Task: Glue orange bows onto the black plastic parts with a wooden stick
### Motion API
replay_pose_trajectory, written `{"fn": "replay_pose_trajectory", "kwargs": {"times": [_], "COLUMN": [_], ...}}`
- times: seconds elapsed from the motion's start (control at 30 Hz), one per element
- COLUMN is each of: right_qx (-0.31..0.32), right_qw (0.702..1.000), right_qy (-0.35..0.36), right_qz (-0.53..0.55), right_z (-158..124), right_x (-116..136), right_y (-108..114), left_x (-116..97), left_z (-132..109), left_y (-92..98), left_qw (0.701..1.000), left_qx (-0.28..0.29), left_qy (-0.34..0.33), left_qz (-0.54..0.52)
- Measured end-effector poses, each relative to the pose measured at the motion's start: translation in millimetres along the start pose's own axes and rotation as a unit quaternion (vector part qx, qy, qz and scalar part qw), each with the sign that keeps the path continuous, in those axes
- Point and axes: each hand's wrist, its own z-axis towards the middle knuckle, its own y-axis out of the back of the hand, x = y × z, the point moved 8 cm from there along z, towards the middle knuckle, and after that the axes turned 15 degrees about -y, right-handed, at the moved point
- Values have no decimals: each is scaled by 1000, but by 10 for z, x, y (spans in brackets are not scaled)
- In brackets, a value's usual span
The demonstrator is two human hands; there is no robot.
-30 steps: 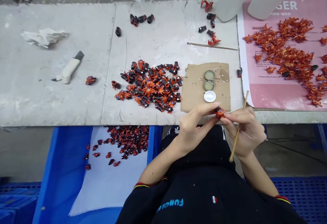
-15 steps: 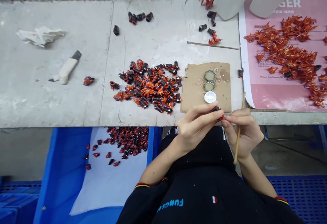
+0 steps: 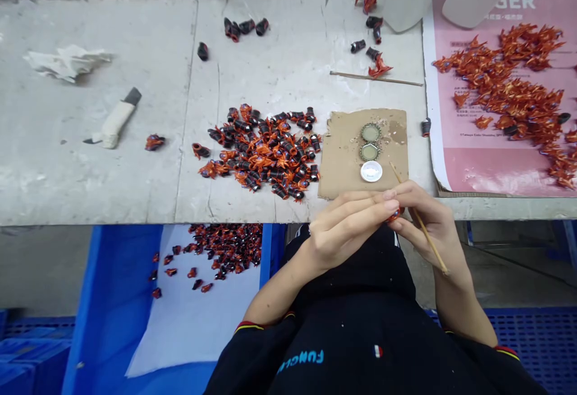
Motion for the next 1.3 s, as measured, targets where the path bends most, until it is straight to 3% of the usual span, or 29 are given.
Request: {"fn": "replay_pose_trajectory", "kwargs": {"times": [0.23,0.4,0.57,0.77,1.0,1.17,1.3], "right_qx": [-26,-62,-66,-79,-55,-32,-21], "right_qw": [999,993,975,955,960,973,982], "right_qy": [23,91,181,212,188,148,130], "right_qz": [4,-40,-110,-193,-200,-173,-137], "right_z": [-29,-110,-164,-175,-131,-105,-102], "right_x": [38,120,243,300,303,273,255], "right_y": [39,87,63,68,27,16,15], "left_x": [-40,26,57,5,-39,-69,-24], "left_z": [1,98,164,214,217,235,214], "left_y": [-30,6,-4,21,38,38,29], "left_qw": [997,983,971,978,983,988,990], "left_qx": [71,63,74,99,147,141,112], "left_qy": [-1,120,168,133,96,52,54], "left_qz": [-36,-127,-155,-124,-58,-26,-71]}}
